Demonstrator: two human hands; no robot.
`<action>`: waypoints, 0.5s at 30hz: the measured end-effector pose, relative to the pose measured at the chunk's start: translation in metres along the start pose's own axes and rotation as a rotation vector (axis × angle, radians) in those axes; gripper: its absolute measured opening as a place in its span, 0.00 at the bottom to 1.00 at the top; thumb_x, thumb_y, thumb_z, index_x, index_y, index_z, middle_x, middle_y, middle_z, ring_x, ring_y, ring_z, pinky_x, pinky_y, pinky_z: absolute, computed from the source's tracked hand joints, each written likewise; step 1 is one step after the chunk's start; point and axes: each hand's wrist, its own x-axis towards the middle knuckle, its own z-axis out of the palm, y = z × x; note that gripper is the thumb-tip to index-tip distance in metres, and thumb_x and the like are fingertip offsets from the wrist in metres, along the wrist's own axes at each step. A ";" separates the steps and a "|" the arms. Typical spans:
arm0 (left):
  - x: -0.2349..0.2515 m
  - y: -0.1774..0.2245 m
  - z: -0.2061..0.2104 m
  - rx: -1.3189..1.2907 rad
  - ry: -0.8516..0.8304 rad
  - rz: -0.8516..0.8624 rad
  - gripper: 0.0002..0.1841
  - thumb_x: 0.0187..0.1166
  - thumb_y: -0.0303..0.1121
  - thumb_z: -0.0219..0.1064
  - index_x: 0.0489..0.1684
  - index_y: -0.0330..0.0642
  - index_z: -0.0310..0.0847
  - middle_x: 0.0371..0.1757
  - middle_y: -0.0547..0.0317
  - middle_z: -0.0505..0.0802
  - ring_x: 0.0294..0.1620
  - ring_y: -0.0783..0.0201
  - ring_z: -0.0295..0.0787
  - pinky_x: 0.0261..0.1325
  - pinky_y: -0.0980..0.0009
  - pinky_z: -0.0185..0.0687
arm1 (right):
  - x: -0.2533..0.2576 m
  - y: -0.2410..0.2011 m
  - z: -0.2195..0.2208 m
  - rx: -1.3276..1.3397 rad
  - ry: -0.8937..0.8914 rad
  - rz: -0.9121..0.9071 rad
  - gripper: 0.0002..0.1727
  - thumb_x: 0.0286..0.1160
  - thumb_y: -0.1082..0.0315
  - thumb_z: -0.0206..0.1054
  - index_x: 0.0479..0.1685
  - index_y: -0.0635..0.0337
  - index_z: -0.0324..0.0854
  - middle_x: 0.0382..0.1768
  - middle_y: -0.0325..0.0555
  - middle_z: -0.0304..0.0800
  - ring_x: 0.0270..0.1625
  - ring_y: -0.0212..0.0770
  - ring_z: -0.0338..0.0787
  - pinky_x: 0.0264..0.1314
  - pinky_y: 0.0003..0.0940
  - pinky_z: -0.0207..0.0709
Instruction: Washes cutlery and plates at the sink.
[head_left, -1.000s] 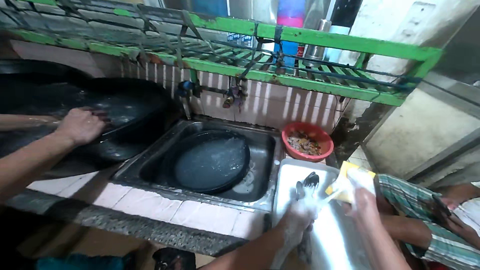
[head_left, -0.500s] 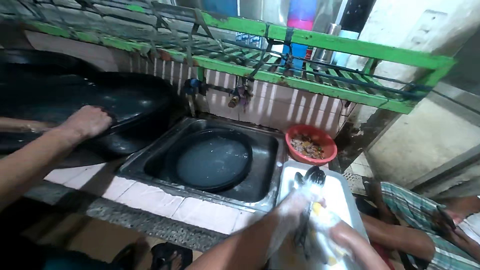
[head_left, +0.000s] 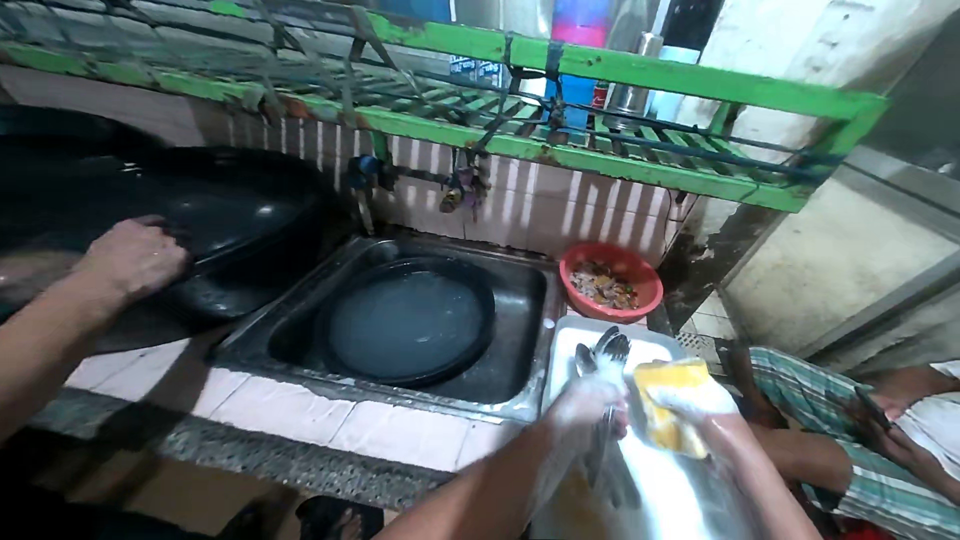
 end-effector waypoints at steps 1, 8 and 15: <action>-0.001 0.000 0.005 0.058 0.028 -0.011 0.08 0.83 0.28 0.64 0.54 0.37 0.79 0.30 0.58 0.87 0.24 0.66 0.85 0.29 0.71 0.85 | -0.001 -0.002 0.003 -0.003 -0.023 -0.026 0.32 0.58 0.72 0.83 0.68 0.65 0.79 0.52 0.48 0.93 0.52 0.38 0.93 0.55 0.36 0.89; -0.012 0.003 0.011 0.084 -0.012 0.004 0.07 0.85 0.32 0.66 0.52 0.39 0.81 0.30 0.60 0.87 0.23 0.69 0.84 0.28 0.74 0.83 | 0.010 0.008 0.011 -0.023 0.193 -0.089 0.32 0.58 0.72 0.84 0.66 0.70 0.79 0.53 0.54 0.91 0.54 0.41 0.91 0.61 0.39 0.86; -0.014 0.000 0.019 0.155 0.181 0.011 0.08 0.74 0.20 0.68 0.45 0.35 0.76 0.23 0.59 0.84 0.19 0.68 0.81 0.24 0.74 0.79 | 0.010 0.021 0.025 -0.362 0.138 -0.319 0.33 0.66 0.60 0.79 0.70 0.70 0.80 0.59 0.57 0.92 0.64 0.46 0.91 0.75 0.45 0.79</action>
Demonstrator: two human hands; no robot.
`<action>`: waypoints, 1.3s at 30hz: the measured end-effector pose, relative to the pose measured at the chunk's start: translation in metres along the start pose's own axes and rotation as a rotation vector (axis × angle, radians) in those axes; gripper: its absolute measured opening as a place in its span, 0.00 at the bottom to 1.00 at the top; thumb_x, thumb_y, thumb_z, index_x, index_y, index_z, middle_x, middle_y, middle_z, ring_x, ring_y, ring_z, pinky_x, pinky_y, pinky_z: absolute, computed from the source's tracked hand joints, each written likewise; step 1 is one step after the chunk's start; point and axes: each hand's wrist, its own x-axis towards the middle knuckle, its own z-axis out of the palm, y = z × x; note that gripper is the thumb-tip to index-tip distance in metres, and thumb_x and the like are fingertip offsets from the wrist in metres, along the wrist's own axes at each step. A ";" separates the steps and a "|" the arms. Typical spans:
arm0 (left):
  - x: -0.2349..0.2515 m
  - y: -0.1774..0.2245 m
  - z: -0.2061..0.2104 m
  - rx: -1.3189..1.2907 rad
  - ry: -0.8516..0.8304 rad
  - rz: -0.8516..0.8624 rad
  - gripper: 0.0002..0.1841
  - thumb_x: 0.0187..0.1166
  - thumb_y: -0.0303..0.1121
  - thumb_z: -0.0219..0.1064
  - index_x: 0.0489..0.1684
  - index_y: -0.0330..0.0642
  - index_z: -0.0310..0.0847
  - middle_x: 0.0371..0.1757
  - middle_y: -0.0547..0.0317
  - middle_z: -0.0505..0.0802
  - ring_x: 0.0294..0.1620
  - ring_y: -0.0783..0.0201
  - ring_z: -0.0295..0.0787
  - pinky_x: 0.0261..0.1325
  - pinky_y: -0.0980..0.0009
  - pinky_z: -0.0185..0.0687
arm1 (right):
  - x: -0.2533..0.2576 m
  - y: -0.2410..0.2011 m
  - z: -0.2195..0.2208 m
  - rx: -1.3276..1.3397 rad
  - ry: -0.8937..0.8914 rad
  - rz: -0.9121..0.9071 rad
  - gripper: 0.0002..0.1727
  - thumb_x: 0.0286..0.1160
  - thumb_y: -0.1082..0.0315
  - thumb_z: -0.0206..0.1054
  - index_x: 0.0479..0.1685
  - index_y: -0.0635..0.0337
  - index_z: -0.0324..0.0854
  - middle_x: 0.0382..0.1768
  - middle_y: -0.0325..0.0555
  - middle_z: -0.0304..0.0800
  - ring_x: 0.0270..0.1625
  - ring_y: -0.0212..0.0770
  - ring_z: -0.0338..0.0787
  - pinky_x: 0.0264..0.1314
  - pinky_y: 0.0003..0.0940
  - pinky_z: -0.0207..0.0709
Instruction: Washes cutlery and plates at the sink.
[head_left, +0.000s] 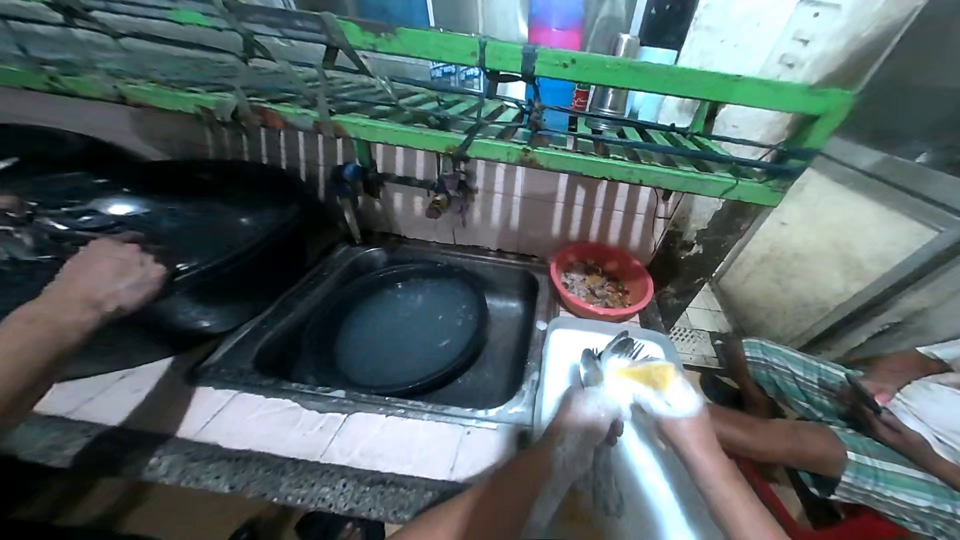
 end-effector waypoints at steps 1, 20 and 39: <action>-0.001 -0.003 0.002 -0.013 0.007 -0.013 0.07 0.74 0.20 0.68 0.43 0.36 0.76 0.22 0.59 0.82 0.18 0.68 0.79 0.23 0.74 0.77 | 0.009 0.005 -0.001 -0.089 0.044 -0.053 0.31 0.69 0.58 0.78 0.67 0.71 0.82 0.59 0.61 0.92 0.64 0.53 0.91 0.75 0.52 0.79; -0.013 -0.015 -0.010 -0.084 -0.012 0.051 0.03 0.72 0.21 0.69 0.34 0.37 0.80 0.21 0.60 0.84 0.18 0.68 0.81 0.24 0.74 0.80 | 0.026 -0.006 -0.012 0.412 0.192 0.329 0.31 0.81 0.65 0.69 0.81 0.68 0.67 0.65 0.59 0.85 0.62 0.45 0.87 0.67 0.44 0.80; 0.021 -0.012 -0.022 -0.267 -0.101 0.196 0.09 0.85 0.30 0.63 0.55 0.37 0.82 0.40 0.56 0.91 0.32 0.66 0.87 0.33 0.71 0.83 | 0.014 0.004 -0.002 0.234 -0.012 0.327 0.23 0.82 0.62 0.68 0.69 0.69 0.79 0.56 0.56 0.90 0.56 0.43 0.90 0.63 0.42 0.83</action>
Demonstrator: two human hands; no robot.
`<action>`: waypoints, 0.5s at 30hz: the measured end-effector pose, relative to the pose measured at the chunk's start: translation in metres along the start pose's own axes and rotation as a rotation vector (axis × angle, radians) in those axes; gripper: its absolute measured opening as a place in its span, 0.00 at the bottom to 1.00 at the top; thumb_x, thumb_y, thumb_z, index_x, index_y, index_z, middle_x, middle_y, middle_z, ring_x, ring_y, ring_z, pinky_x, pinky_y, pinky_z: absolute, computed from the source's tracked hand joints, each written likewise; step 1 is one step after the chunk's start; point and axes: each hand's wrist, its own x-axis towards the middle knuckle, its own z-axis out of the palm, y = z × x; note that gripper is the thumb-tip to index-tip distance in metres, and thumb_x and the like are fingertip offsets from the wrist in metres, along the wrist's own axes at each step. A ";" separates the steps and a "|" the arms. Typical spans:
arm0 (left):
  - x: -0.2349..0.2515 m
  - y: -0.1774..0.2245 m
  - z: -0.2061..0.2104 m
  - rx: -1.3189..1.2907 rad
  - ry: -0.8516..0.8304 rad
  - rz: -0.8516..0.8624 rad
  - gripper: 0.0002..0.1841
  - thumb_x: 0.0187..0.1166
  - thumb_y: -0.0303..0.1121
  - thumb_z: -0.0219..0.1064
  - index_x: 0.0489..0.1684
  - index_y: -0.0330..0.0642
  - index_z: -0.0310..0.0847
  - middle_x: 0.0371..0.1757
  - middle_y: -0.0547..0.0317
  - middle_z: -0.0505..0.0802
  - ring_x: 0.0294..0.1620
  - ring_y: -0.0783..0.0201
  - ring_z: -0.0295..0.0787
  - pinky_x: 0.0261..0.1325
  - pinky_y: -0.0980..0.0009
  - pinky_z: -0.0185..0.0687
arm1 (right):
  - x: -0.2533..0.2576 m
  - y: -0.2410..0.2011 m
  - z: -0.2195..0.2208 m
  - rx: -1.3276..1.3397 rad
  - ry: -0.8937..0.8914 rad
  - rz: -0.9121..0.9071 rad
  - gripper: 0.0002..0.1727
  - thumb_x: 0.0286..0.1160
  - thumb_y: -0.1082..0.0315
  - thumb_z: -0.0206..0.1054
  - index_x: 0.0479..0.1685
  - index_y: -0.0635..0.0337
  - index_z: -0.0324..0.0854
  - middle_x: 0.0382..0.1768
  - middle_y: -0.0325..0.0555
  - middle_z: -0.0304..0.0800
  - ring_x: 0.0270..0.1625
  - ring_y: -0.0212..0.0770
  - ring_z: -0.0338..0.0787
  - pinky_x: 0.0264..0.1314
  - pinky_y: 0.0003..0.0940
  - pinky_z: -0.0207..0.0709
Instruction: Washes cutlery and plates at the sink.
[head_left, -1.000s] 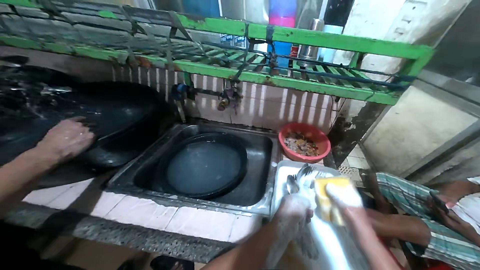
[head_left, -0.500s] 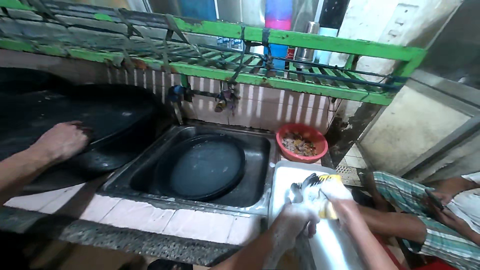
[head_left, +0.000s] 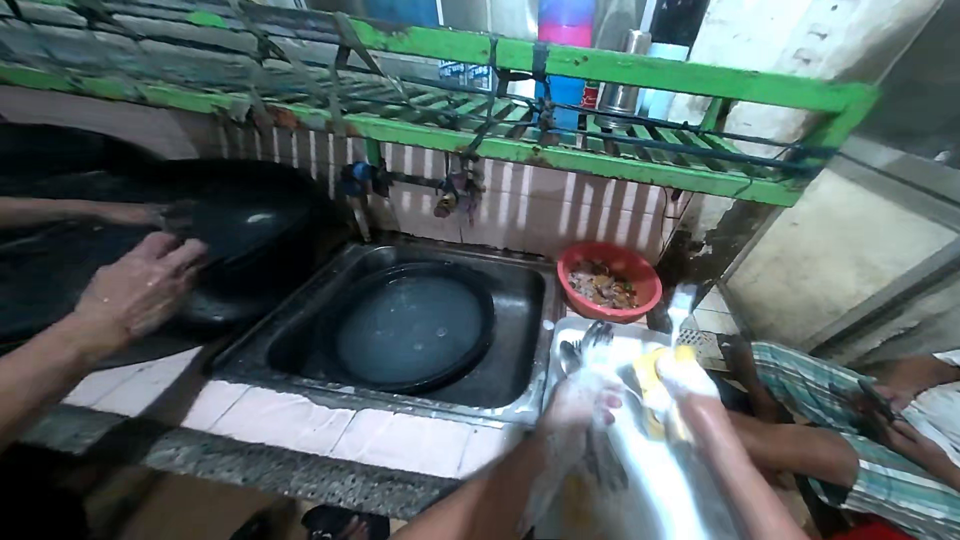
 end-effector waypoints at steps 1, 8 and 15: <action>0.007 -0.002 -0.005 0.005 -0.008 0.022 0.10 0.83 0.30 0.65 0.56 0.37 0.83 0.45 0.54 0.92 0.39 0.64 0.89 0.40 0.69 0.85 | 0.001 -0.003 -0.006 -0.116 -0.098 0.034 0.25 0.83 0.60 0.67 0.71 0.68 0.78 0.61 0.58 0.89 0.62 0.46 0.88 0.69 0.45 0.80; 0.006 0.010 -0.011 -0.084 -0.126 -0.003 0.09 0.90 0.28 0.55 0.54 0.34 0.79 0.32 0.54 0.91 0.33 0.62 0.90 0.42 0.65 0.90 | -0.033 -0.015 -0.003 -0.607 -0.910 0.022 0.26 0.80 0.63 0.68 0.75 0.63 0.75 0.63 0.59 0.86 0.65 0.50 0.86 0.73 0.52 0.76; 0.015 0.015 -0.014 -0.135 -0.038 -0.112 0.07 0.89 0.31 0.57 0.55 0.39 0.76 0.27 0.57 0.83 0.19 0.65 0.79 0.24 0.70 0.82 | -0.010 -0.014 -0.044 -0.456 -0.373 0.147 0.28 0.71 0.63 0.78 0.70 0.63 0.78 0.57 0.56 0.89 0.59 0.47 0.89 0.66 0.48 0.81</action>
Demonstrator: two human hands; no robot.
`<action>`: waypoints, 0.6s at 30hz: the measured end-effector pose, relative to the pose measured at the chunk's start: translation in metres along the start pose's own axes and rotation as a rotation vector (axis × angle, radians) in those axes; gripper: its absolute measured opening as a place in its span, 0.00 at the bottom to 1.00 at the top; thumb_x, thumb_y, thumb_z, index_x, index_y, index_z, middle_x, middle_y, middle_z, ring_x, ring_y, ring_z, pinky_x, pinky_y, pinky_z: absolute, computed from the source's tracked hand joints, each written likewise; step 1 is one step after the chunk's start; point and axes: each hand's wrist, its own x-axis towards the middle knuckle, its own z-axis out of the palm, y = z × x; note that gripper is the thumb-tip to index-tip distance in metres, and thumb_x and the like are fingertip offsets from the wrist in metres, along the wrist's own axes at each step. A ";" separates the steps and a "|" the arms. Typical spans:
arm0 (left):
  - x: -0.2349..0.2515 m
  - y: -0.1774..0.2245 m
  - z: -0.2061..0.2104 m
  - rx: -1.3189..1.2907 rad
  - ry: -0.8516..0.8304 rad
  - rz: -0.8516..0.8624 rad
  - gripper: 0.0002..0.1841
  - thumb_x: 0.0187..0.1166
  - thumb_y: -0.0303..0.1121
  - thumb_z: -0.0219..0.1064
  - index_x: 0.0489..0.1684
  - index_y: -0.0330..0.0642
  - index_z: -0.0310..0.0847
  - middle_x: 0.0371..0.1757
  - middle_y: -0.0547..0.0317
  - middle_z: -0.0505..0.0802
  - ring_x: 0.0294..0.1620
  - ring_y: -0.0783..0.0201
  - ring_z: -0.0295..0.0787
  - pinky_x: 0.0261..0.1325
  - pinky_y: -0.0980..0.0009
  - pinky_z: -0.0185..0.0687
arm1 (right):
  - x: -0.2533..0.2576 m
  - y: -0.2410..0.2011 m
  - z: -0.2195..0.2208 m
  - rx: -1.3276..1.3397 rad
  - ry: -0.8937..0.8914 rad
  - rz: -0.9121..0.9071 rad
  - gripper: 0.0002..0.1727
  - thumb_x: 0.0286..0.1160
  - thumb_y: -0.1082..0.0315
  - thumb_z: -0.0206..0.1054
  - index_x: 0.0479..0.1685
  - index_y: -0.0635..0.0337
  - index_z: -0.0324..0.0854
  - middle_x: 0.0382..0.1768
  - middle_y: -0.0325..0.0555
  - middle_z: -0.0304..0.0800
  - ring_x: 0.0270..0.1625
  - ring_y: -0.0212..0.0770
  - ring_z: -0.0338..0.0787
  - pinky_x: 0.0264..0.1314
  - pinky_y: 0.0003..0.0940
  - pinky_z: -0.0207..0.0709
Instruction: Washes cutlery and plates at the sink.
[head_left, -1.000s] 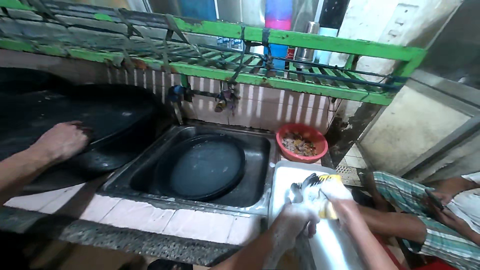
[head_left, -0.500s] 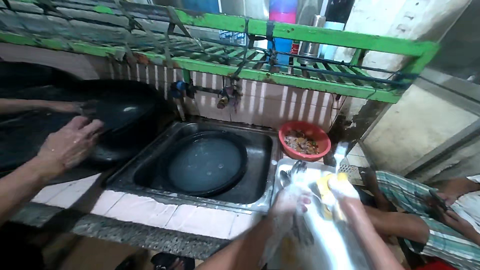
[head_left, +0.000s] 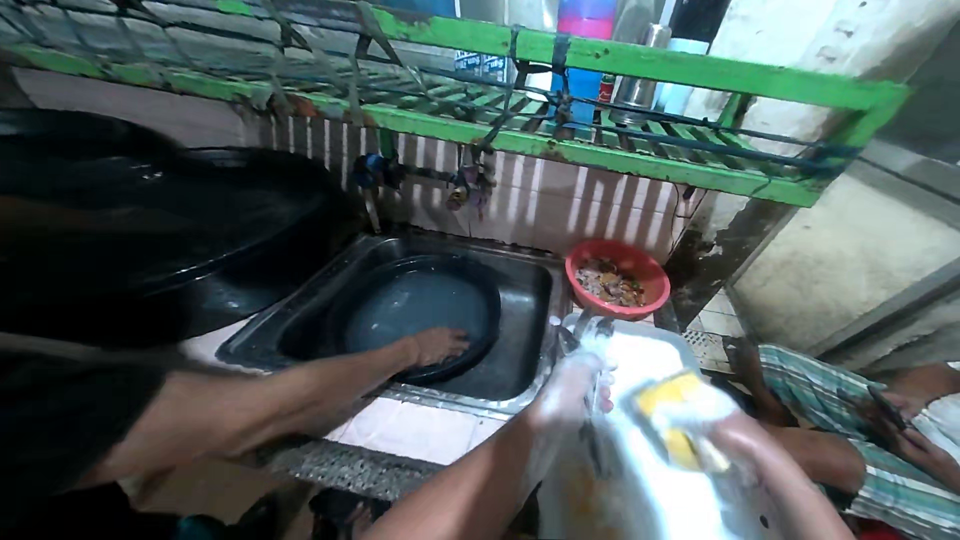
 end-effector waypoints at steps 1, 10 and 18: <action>-0.003 -0.002 0.004 0.027 0.006 -0.010 0.07 0.87 0.29 0.59 0.55 0.38 0.77 0.27 0.57 0.84 0.20 0.65 0.81 0.26 0.69 0.84 | 0.002 -0.002 -0.001 0.164 0.074 -0.049 0.28 0.68 0.63 0.80 0.68 0.62 0.79 0.52 0.51 0.91 0.54 0.43 0.91 0.59 0.44 0.85; -0.025 -0.009 0.036 0.329 0.096 -0.062 0.10 0.81 0.26 0.66 0.54 0.34 0.75 0.31 0.54 0.90 0.25 0.63 0.89 0.30 0.69 0.88 | 0.007 -0.033 0.025 0.437 0.278 -0.223 0.32 0.57 0.69 0.84 0.66 0.65 0.81 0.54 0.51 0.92 0.56 0.41 0.91 0.63 0.41 0.85; -0.027 -0.006 0.037 0.281 0.154 0.005 0.07 0.79 0.21 0.66 0.47 0.35 0.74 0.24 0.58 0.83 0.18 0.68 0.81 0.23 0.75 0.80 | 0.005 -0.026 0.056 0.623 0.391 -0.251 0.27 0.66 0.75 0.77 0.67 0.72 0.77 0.49 0.54 0.91 0.49 0.39 0.91 0.56 0.37 0.87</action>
